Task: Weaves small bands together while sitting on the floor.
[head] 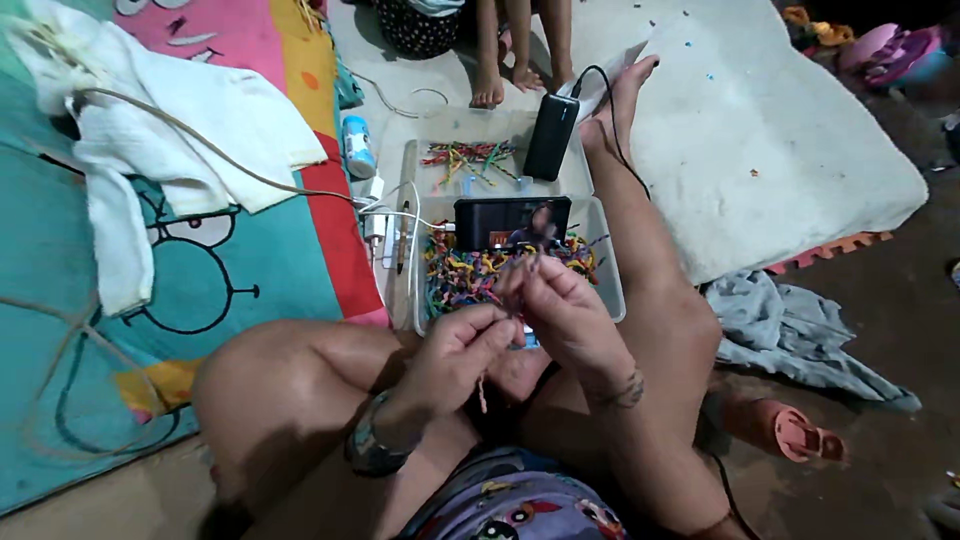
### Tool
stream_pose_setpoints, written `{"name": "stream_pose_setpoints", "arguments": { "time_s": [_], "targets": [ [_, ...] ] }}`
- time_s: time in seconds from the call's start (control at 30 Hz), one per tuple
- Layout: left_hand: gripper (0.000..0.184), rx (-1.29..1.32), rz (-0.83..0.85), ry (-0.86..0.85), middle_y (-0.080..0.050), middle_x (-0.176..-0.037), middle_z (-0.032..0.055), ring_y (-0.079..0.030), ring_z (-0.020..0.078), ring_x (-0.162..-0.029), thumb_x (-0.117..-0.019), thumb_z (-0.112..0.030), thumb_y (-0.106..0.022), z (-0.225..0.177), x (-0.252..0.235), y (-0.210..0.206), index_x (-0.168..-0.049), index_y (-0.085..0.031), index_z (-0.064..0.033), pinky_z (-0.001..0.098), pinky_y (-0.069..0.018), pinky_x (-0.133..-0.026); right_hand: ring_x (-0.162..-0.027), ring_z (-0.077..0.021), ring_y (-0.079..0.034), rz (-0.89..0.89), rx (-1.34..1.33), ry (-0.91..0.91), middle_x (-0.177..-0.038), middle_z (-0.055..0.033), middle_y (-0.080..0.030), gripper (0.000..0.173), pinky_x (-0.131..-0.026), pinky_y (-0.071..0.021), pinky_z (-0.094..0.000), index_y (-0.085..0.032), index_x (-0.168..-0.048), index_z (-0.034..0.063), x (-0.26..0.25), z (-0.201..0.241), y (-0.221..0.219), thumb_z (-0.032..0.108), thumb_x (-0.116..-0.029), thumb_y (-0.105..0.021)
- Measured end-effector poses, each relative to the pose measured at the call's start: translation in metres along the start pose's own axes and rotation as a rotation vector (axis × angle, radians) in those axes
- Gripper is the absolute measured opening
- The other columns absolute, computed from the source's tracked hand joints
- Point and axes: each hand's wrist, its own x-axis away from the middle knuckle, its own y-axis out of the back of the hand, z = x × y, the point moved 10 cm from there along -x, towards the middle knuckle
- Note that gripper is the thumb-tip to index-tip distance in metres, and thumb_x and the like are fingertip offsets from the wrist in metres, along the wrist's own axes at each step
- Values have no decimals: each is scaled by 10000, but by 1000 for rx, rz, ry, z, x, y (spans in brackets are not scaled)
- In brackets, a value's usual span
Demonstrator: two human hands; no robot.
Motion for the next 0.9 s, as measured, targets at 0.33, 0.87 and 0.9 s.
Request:
{"name": "stream_pose_setpoints", "arguments": {
  "time_s": [0.33,0.87,0.9],
  "targets": [
    [179,472,277,225,-666,-827,-129,-588,-51,-716,-1041,-178,-559,16,-9,-40,-962,-720,-174,132,-493,-654,-847,3,-681,235,-269,196,-1013,57,-744,145,-749,-574,-181,-777,-1039,154,6,10,8,234,-994,-665],
    [264,153,21,225,-658,-827,-118,-605,-33,-729,-1044,-109,-464,39,-10,-11,-933,-703,-122,148,-524,-686,-865,10,-649,137,-216,-17,-1109,60,-710,221,-757,-551,-182,-732,-1088,179,4,-36,21,334,-1035,-584],
    [285,270,12,286,-666,-817,-104,-612,-17,-717,-1045,-107,-442,43,-9,-11,-932,-703,-124,157,-533,-681,-923,-3,-656,174,-200,-12,-1186,45,-704,231,-797,-557,-200,-746,-1107,164,5,-37,20,297,-1044,-567]
  ]
}}
